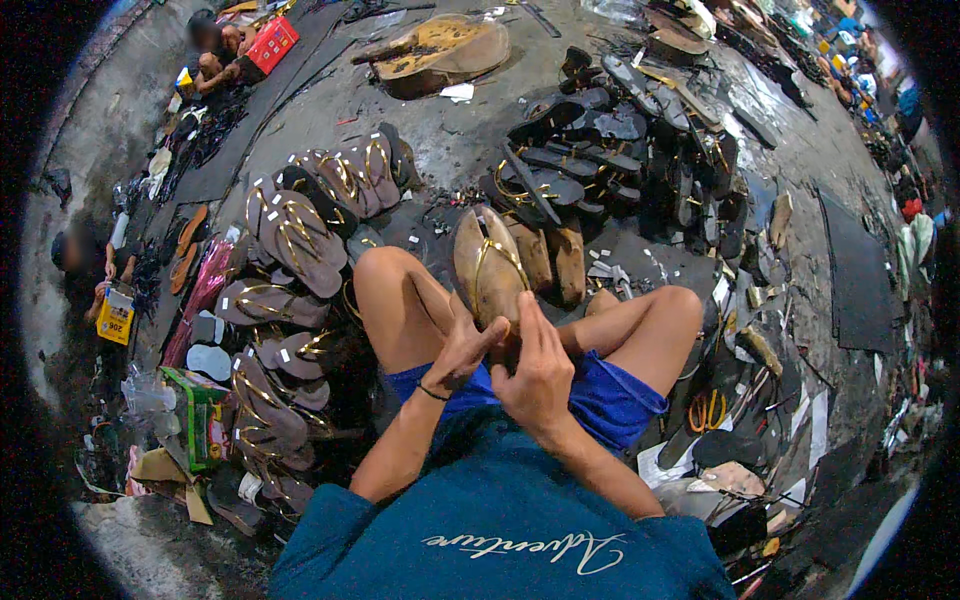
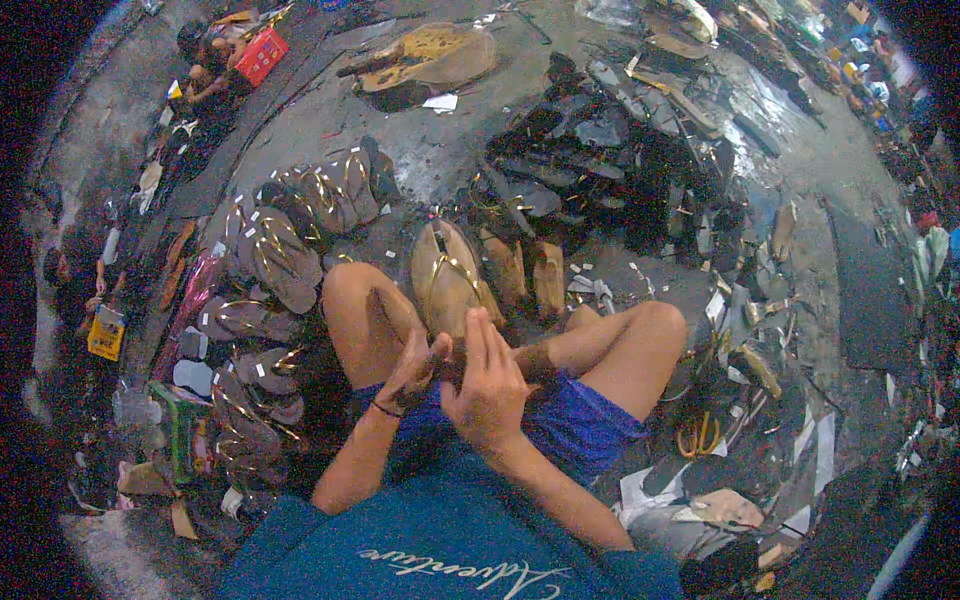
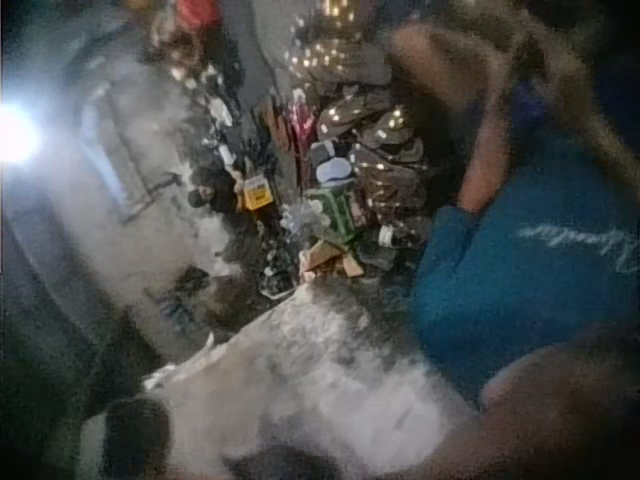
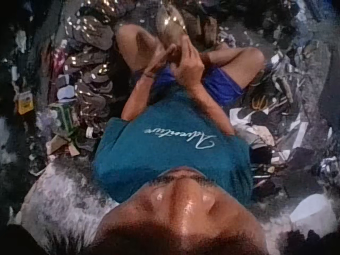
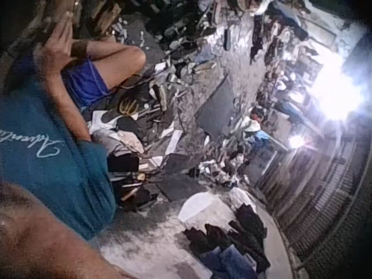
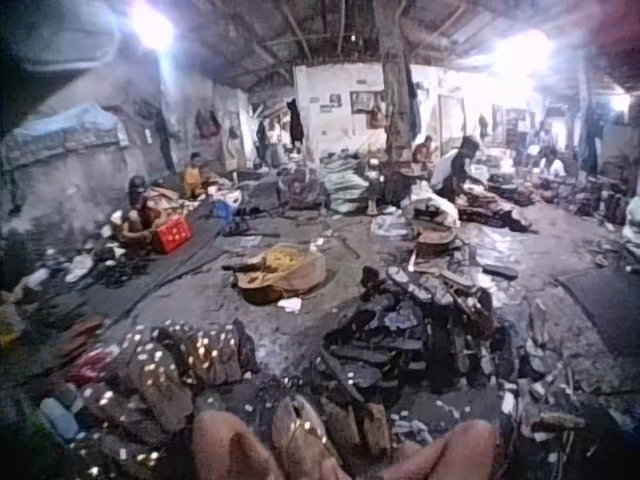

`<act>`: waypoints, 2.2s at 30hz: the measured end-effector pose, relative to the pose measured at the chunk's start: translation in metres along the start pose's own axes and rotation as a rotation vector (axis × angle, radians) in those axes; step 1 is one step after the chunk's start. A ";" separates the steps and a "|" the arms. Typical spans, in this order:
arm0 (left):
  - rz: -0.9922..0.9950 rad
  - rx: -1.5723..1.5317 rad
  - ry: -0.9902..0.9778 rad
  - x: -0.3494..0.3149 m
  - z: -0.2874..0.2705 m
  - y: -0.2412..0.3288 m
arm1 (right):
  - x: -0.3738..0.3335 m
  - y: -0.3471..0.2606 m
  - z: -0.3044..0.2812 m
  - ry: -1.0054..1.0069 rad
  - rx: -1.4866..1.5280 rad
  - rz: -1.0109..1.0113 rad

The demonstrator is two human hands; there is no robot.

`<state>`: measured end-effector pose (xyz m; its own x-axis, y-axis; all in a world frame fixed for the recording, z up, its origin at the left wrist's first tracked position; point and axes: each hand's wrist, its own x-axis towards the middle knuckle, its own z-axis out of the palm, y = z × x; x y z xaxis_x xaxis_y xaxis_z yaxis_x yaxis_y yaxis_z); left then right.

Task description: The person sits on the floor and repeatedly assembles sandals by pressing the straps into the soles. They handle multiple sandals one at a time, turning them over to check the fit and alignment of the straps.

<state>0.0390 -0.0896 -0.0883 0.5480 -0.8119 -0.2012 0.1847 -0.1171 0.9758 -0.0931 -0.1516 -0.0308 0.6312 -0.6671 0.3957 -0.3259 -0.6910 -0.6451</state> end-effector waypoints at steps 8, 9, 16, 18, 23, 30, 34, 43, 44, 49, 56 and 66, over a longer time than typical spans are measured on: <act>-0.066 -0.301 -0.123 0.008 -0.001 0.023 | -0.023 0.022 -0.018 -0.384 0.273 0.209; -0.149 -0.332 -0.104 0.011 0.002 0.023 | -0.019 0.020 -0.019 -0.418 0.261 0.247; -0.184 -0.351 -0.081 -0.027 -0.009 0.027 | -0.033 0.025 -0.038 -0.420 0.654 0.198; -0.152 -0.379 -0.173 -0.051 -0.013 0.026 | -0.053 0.035 -0.037 -0.532 1.187 0.627; -0.018 -0.533 -0.311 -0.103 0.011 0.067 | -0.065 -0.006 -0.057 -0.461 1.307 0.757; -0.030 -0.517 -0.245 -0.125 0.001 0.084 | -0.096 0.001 -0.062 -0.558 1.357 0.821; 0.158 -0.458 -0.340 -0.114 0.009 0.091 | -0.072 0.014 -0.066 -0.960 1.372 0.895; 0.063 -0.092 0.071 -0.058 0.026 0.100 | -0.024 0.003 -0.076 -0.452 0.864 0.179; 0.052 -0.022 0.127 -0.054 0.026 0.094 | -0.023 0.007 -0.069 -0.444 0.526 0.025; 0.282 0.203 0.075 -0.058 0.042 0.103 | -0.035 0.018 -0.070 -0.605 0.747 0.274; 0.570 0.998 -0.092 -0.057 0.024 0.116 | -0.033 0.018 -0.072 -0.212 1.787 0.725; -0.206 0.054 -0.343 -0.119 0.053 0.072 | -0.071 -0.002 -0.118 0.011 1.825 1.120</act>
<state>-0.0566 -0.0315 0.0105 0.1979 -0.9110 -0.3618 0.2144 -0.3199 0.9229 -0.2201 -0.1361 0.0192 0.6998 -0.5050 -0.5052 0.4104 0.8631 -0.2943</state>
